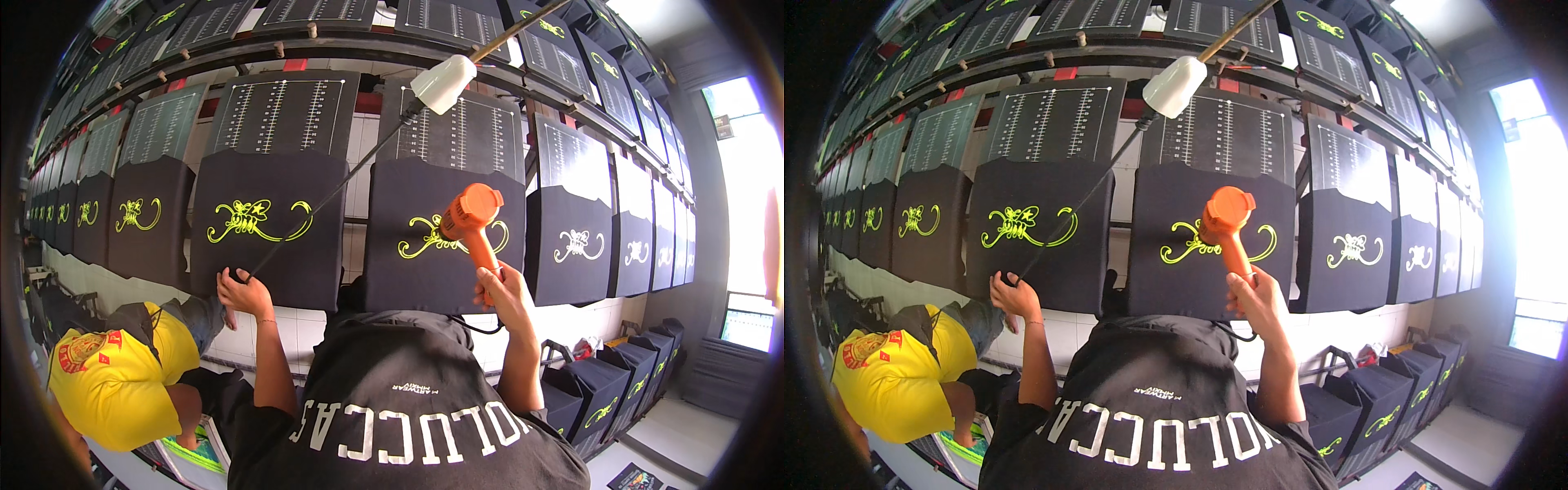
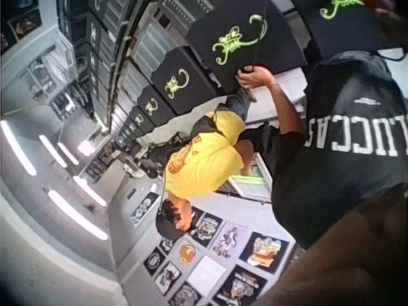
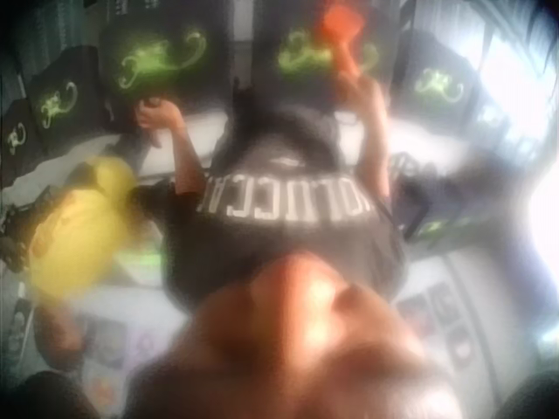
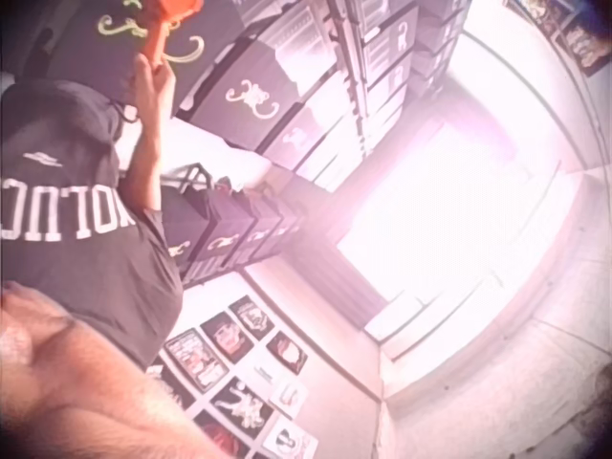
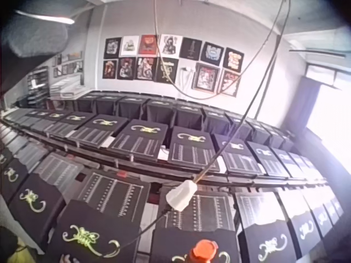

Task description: The person uses a heat gun to dry yellow ink designs on several black shirts mounted on a production rack, moving between shirts to apply heat.

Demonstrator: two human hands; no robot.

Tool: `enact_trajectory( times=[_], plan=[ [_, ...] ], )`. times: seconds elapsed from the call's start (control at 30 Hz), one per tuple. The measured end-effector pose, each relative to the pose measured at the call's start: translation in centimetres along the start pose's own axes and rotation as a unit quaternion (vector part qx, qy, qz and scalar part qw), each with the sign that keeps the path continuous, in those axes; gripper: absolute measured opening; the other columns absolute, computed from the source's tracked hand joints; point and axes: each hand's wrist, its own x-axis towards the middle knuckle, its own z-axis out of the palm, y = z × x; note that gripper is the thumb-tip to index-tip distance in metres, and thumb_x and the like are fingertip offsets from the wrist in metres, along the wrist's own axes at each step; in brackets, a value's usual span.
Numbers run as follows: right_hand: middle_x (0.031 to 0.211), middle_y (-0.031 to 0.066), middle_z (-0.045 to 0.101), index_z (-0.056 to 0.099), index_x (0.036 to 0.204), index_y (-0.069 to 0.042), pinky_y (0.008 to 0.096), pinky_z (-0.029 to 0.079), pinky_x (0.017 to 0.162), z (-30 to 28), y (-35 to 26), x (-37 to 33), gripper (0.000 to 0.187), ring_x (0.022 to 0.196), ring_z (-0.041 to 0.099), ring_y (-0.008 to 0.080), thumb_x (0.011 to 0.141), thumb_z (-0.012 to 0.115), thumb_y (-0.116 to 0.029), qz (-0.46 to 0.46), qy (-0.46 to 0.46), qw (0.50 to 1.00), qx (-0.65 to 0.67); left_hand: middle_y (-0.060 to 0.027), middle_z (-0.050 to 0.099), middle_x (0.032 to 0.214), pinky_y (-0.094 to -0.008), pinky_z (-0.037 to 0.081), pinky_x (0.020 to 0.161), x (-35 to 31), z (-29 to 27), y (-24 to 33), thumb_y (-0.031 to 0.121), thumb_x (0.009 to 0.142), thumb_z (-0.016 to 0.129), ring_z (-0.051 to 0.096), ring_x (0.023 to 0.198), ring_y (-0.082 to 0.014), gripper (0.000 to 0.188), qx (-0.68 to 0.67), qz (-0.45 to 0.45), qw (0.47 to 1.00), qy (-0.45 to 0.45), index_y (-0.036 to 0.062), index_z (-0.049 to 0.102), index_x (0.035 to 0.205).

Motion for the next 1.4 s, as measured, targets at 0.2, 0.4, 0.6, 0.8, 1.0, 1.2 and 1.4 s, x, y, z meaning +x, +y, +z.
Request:
enact_trajectory(
  times=[0.2,0.4,0.6,0.8,1.0,1.2,1.4],
  plan=[
    [0.071,0.0017,0.059,0.060,0.104,0.000,0.0210,0.047,0.049,-1.6,1.8,-0.4,0.031,0.055,0.059,0.0079,0.097,0.064,-0.029,-0.010,0.037,0.998,0.056,-0.0125,0.053,0.141,-0.0489,0.037,0.105,-0.1,0.1,0.0,0.021,0.096,0.059,0.044,0.128,-0.0353,0.032,0.003,-0.009,1.000,-0.001,0.0080,0.061,0.125],
    [0.074,0.0015,0.059,0.060,0.110,0.003,0.0216,0.048,0.050,0.1,1.6,-0.3,0.035,0.059,0.060,0.0075,0.097,0.065,-0.029,-0.003,-0.019,0.999,0.044,-0.0114,0.053,0.141,-0.0498,0.037,0.107,-0.1,0.1,-0.1,0.027,0.097,0.055,0.044,0.130,-0.0348,0.035,0.011,-0.011,1.000,-0.006,0.0082,0.062,0.126],
    [0.076,0.0014,0.060,0.060,0.112,0.002,0.0223,0.049,0.054,1.7,-0.1,-0.5,0.035,0.062,0.062,0.0078,0.097,0.064,-0.029,0.002,-0.072,0.997,0.013,-0.0116,0.054,0.141,-0.0497,0.036,0.107,0.0,0.4,-0.5,0.027,0.097,0.056,0.043,0.130,-0.0352,0.035,0.013,-0.010,1.000,-0.007,0.0077,0.062,0.126],
    [0.074,0.0031,0.060,0.058,0.100,-0.001,0.0215,0.048,0.047,-0.5,1.9,-0.7,0.030,0.057,0.061,0.0088,0.097,0.063,-0.030,-0.007,-0.011,1.000,0.029,-0.0125,0.054,0.141,-0.0502,0.037,0.106,-0.1,0.3,-0.3,0.022,0.095,0.058,0.045,0.128,-0.0358,0.032,0.002,0.000,1.000,0.007,0.0072,0.062,0.123],
    [0.072,0.0029,0.060,0.057,0.096,-0.003,0.0211,0.047,0.045,-1.7,2.8,-1.6,0.027,0.056,0.061,0.0092,0.098,0.062,-0.029,-0.018,0.030,0.998,0.061,-0.0121,0.054,0.140,-0.0494,0.037,0.105,-0.1,0.4,-0.2,0.022,0.095,0.058,0.046,0.127,-0.0356,0.032,0.008,-0.002,1.000,0.007,0.0074,0.062,0.124],
    [0.070,0.0035,0.060,0.059,0.103,0.002,0.0213,0.049,0.045,-2.1,3.3,-1.9,0.032,0.054,0.062,0.0096,0.096,0.065,-0.029,-0.016,0.008,0.997,0.075,-0.0120,0.054,0.141,-0.0496,0.037,0.106,-0.1,0.2,-0.3,0.022,0.095,0.058,0.045,0.128,-0.0355,0.032,0.006,-0.006,1.000,0.001,0.0075,0.062,0.124],
    [0.072,0.0030,0.060,0.058,0.104,-0.001,0.0208,0.047,0.046,-0.2,2.5,-1.9,0.031,0.057,0.062,0.0092,0.099,0.061,-0.031,-0.017,0.005,1.000,0.025,-0.0123,0.055,0.139,-0.0509,0.036,0.106,-0.1,0.6,-0.5,0.022,0.095,0.058,0.045,0.128,-0.0354,0.031,-0.004,0.003,1.000,0.015,0.0072,0.063,0.123]
  ],
)
